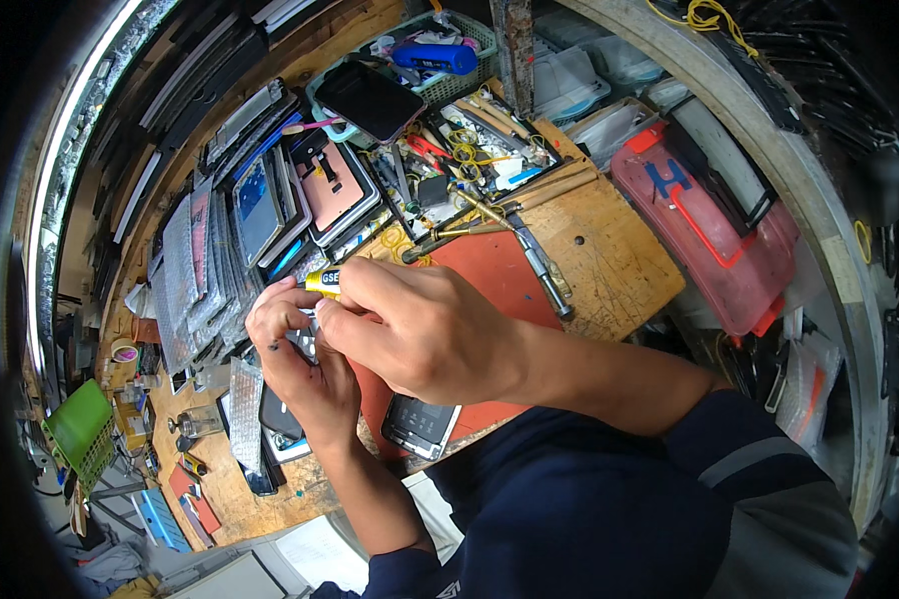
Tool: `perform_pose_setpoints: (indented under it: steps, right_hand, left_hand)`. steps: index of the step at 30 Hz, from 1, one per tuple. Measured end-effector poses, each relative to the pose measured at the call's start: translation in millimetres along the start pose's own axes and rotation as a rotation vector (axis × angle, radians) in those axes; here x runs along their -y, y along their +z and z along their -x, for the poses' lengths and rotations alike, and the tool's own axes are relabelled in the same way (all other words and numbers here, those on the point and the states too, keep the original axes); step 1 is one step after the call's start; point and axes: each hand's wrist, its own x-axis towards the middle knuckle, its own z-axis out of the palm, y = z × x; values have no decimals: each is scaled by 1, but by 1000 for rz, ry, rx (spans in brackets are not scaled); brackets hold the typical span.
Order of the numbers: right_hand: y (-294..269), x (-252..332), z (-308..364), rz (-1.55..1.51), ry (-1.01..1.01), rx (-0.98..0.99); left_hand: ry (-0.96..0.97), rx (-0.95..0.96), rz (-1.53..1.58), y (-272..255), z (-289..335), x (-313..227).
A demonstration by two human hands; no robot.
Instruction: The person disassembles a smartphone, removes the back cover, and uses a small tool to manipulate internal components. They apply adhesive to the edges and reassemble the device, handling the battery and screen components.
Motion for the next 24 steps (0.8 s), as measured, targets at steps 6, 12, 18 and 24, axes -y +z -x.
perform_pose_setpoints:
  steps: [6,12,18,24]
  right_hand:
    - [-5,-6,0,-94,62,61]
    - [-2,-9,6,-108,115,83]
    - [11,-14,13,-111,108,-14]
    - [15,-16,17,-120,122,-6]
  left_hand:
    - [1,51,1,-2,-1,0]
    - [-31,11,2,-1,1,6]
    - [-81,-11,19,0,2,4]
    - [-90,-18,10,1,1,5]
